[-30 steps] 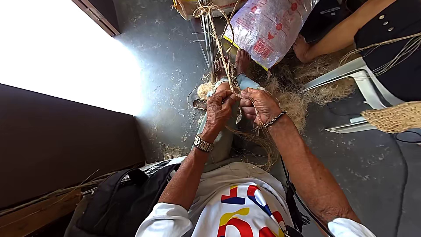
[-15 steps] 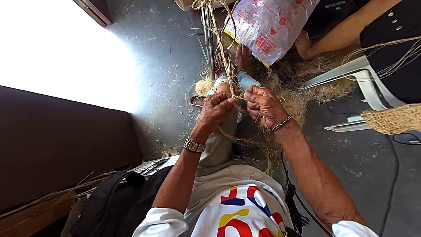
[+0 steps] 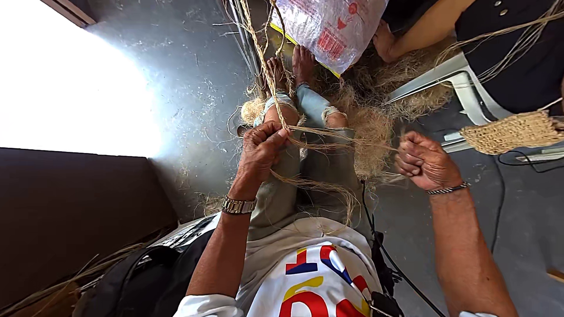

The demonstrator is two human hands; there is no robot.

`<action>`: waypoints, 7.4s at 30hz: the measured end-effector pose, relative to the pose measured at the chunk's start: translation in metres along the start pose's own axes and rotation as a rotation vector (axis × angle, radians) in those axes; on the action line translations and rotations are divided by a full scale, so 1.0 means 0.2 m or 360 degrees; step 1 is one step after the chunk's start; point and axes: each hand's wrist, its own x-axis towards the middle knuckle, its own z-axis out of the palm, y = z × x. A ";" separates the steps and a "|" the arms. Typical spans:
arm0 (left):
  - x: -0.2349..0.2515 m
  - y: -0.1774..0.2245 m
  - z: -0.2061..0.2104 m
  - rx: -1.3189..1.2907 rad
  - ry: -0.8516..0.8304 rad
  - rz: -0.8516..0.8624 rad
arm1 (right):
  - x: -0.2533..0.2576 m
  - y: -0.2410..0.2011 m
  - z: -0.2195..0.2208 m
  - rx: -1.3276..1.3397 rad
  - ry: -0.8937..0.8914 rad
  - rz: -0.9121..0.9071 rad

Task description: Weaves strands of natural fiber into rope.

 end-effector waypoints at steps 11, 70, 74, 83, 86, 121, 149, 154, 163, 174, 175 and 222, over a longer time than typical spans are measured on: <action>-0.05 0.01 0.02 0.0156 0.0018 0.0067 | -0.26 0.12 -0.43 -0.1412 0.1324 0.0110; -0.05 0.00 0.11 -0.0125 0.0198 0.0015 | 0.45 0.13 1.01 -0.0742 0.0055 -0.0716; -0.07 0.03 0.05 0.0454 0.0138 0.0192 | 0.50 0.17 1.00 -0.0472 -0.0003 -0.0786; -0.05 0.01 0.02 0.0526 0.0164 0.0204 | 0.49 0.20 0.97 -0.0141 -0.0157 -0.0519; -0.05 0.02 0.02 0.0536 0.0118 0.0193 | 0.48 0.19 0.96 -0.0189 -0.0129 -0.0511; -0.07 -0.01 0.08 0.1436 0.0623 0.0697 | 0.50 0.16 0.91 -0.0802 -0.0133 -0.0893; -0.09 0.01 0.10 0.0983 0.0127 0.0438 | 0.45 0.10 0.93 0.0103 -0.0434 -0.0295; -0.32 0.01 -0.22 0.0259 -0.0076 0.0004 | 0.46 0.10 0.87 0.0180 -0.0450 -0.0290; -0.67 0.16 -0.90 0.2012 0.0883 -0.0706 | 0.48 0.13 0.85 0.0182 -0.0398 -0.0313; -0.04 0.06 0.06 0.1009 0.0068 0.0380 | 0.46 0.13 0.88 0.0008 -0.0375 -0.0366; -0.02 0.04 0.10 0.0917 0.0065 0.0362 | 0.46 0.13 0.88 -0.0019 -0.0365 -0.0376; 0.04 -0.05 0.07 0.0036 0.0027 0.0067 | 0.38 0.01 0.79 -0.0189 0.0159 -0.0469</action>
